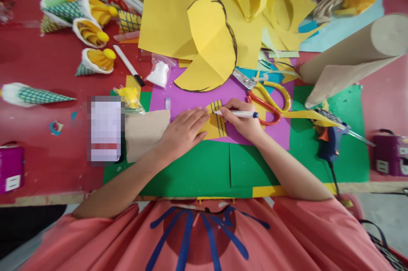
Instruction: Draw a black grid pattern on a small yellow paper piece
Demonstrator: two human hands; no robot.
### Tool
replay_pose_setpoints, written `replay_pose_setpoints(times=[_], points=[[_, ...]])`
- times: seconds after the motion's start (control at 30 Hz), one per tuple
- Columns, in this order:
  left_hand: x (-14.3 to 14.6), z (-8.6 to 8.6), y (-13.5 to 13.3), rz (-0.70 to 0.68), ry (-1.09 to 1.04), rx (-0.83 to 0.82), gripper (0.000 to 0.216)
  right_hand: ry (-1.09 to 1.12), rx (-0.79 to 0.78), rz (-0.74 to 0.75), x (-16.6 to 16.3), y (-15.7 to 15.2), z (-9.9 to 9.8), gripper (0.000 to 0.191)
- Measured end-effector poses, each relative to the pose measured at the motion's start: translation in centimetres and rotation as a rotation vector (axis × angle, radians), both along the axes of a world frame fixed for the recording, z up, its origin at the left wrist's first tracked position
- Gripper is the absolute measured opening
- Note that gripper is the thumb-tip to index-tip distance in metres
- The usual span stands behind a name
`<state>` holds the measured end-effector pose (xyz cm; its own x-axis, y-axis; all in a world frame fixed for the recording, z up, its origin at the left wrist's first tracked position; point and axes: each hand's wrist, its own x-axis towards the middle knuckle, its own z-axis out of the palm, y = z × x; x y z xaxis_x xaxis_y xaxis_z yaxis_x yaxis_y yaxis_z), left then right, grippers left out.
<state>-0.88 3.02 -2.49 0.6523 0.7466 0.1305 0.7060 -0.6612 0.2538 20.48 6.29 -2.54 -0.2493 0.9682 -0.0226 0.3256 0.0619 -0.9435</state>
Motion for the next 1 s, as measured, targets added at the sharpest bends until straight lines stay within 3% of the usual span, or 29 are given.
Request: replay_pose_setpoints(times=[0.37, 1.0], points=[[-0.04, -0.11, -0.14, 0.040, 0.017, -0.027, 0.043, 0.128, -0.054, -0.004, 0.14, -0.03, 0.05, 0.024], [-0.05, -0.06, 0.04, 0.046, 0.006, -0.082, 0.043, 0.066, -0.066, 0.007, 0.11, -0.17, 0.04, 0.027]])
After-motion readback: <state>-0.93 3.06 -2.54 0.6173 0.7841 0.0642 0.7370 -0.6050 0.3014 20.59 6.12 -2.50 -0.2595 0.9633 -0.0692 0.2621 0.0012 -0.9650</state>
